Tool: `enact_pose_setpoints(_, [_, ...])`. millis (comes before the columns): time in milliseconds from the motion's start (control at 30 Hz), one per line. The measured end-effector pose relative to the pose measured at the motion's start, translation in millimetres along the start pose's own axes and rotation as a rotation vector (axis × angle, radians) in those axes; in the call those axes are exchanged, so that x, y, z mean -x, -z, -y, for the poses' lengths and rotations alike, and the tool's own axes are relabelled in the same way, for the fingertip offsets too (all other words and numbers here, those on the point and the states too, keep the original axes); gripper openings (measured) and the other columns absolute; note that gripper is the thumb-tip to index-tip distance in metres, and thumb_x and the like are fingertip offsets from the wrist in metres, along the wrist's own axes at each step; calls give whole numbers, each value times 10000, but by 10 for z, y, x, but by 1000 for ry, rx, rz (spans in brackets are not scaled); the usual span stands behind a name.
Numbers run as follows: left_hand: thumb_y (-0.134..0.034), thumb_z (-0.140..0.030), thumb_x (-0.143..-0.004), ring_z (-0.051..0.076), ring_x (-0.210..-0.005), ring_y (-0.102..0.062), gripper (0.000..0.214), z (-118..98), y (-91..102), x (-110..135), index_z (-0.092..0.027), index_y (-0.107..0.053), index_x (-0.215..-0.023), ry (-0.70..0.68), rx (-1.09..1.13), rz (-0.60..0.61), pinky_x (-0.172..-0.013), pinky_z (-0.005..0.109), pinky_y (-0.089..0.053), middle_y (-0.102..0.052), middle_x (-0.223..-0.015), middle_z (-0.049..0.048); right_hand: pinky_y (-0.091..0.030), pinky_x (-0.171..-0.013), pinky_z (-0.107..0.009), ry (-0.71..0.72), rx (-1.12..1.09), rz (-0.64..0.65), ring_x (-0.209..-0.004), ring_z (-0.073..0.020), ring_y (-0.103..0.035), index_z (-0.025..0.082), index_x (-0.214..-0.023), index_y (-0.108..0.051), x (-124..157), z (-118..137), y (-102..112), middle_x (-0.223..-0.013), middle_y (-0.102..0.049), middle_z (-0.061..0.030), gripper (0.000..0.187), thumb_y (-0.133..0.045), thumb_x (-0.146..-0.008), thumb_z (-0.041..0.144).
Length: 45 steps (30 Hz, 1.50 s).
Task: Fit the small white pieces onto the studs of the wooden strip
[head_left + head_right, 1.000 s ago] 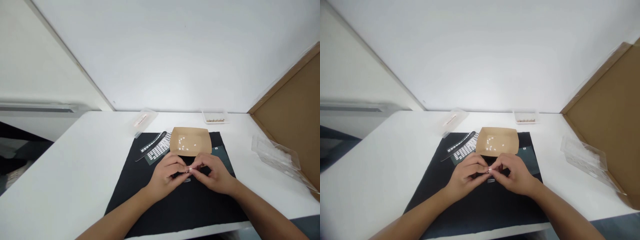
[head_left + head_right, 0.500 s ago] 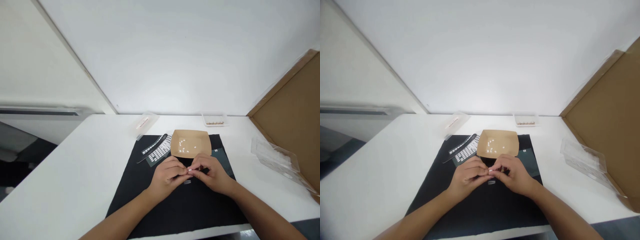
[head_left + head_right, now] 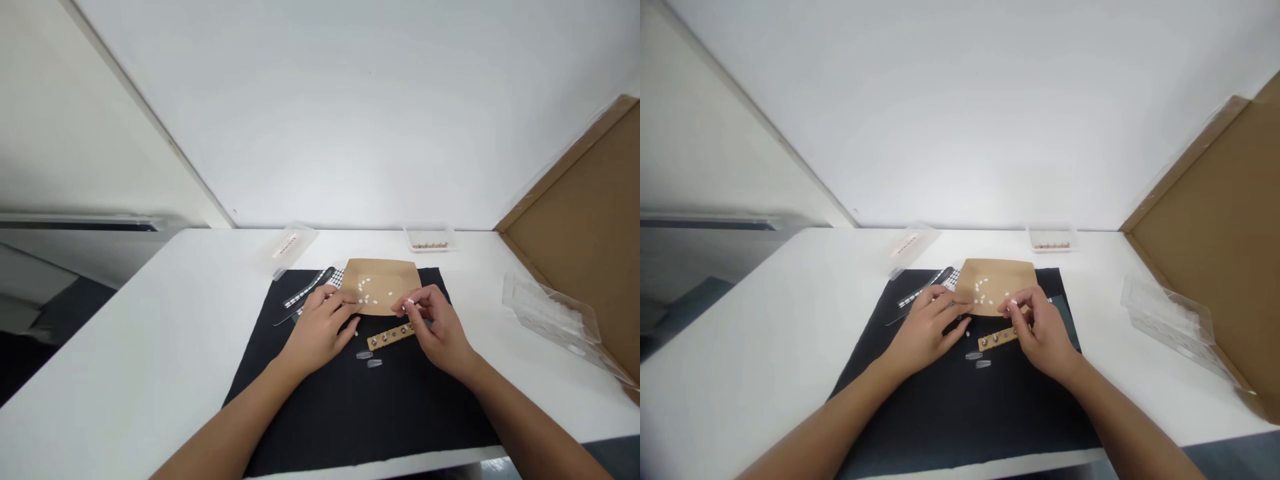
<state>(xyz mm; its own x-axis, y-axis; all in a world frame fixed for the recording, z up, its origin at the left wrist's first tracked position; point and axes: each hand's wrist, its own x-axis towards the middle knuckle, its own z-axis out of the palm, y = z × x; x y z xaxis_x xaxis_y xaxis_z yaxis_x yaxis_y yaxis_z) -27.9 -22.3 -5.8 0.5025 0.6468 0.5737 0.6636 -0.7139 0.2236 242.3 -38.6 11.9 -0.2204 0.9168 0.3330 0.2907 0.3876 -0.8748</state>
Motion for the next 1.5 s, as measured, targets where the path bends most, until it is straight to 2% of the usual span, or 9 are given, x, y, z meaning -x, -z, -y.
enact_pose_setpoints(200, [-680,-144,-1000,260,-1020,-570,150,43,-53,5,-198,-766,-1111,-72,-1,6,-908,408,-516,-760,-1002,74,-590,-724,-320,-41,153,-33,-791,-194,-736,240,-1037,-634,-34,2,9,-948,-758,-51,190,-609,-1074,424])
enact_pose_setpoints(333, [-658,-156,-1010,268,-1036,-576,137,-5,-10,-4,-208,-754,-1093,-106,21,45,-936,425,-462,-746,-971,60,-551,-677,-311,1,217,-52,-737,-187,-705,237,-972,-674,-67,16,16,-874,-742,-36,192,-631,-1056,405])
enact_pose_setpoints(467, [-642,-160,-983,270,-1026,-601,117,-93,75,-32,-225,-739,-983,-143,58,111,-981,457,-395,-718,-898,36,-555,-680,-311,34,208,-56,-748,-190,-710,233,-945,-694,-64,-2,-3,-861,-750,-39,210,-667,-1044,416])
enact_pose_setpoints(600, [-686,-199,-898,271,-1011,-627,103,-145,145,-54,-237,-740,-976,-172,165,165,-977,446,-416,-704,-878,37,-577,-700,-308,69,156,-43,-772,-190,-729,232,-918,-705,-47,-22,-32,-866,-760,-39,234,-716,-1018,443])
enact_pose_setpoints(733, [-698,-213,-910,265,-1007,-648,107,-167,120,-38,-229,-727,-1012,-114,216,2,-964,447,-441,-752,-937,51,-581,-727,-316,125,102,42,-805,-196,-749,242,-921,-727,-13,-19,-66,-890,-784,-44,236,-730,-1014,459])
enact_pose_setpoints(867, [-708,-214,-950,253,-1020,-688,243,-206,47,-9,-221,-696,-1193,-31,247,-141,-975,442,-461,-778,-1038,57,-567,-707,-294,111,22,127,-793,-181,-756,241,-901,-738,32,18,-114,-885,-794,-31,244,-765,-991,467])
enact_pose_setpoints(1100, [-704,-170,-985,215,-992,-707,223,-274,29,-12,-216,-703,-1204,-28,458,-127,-936,390,-559,-758,-1033,66,-572,-734,-277,22,-131,207,-770,-158,-753,232,-870,-748,54,66,-176,-837,-795,-5,209,-781,-987,401])
enact_pose_setpoints(1300, [-686,-158,-1011,200,-961,-692,126,-299,41,-21,-206,-723,-1121,-9,567,-112,-888,356,-565,-751,-987,65,-590,-732,-277,-16,-200,228,-789,-166,-769,230,-880,-749,72,54,-212,-849,-802,-12,210,-789,-977,412])
enact_pose_setpoints(1500, [-702,-153,-1006,183,-925,-684,97,-336,73,-28,-212,-751,-1066,60,627,-91,-857,324,-552,-746,-937,45,-552,-687,-259,1,-90,232,-764,-153,-722,240,-955,-759,63,40,-172,-879,-783,-12,212,-822,-946,442])
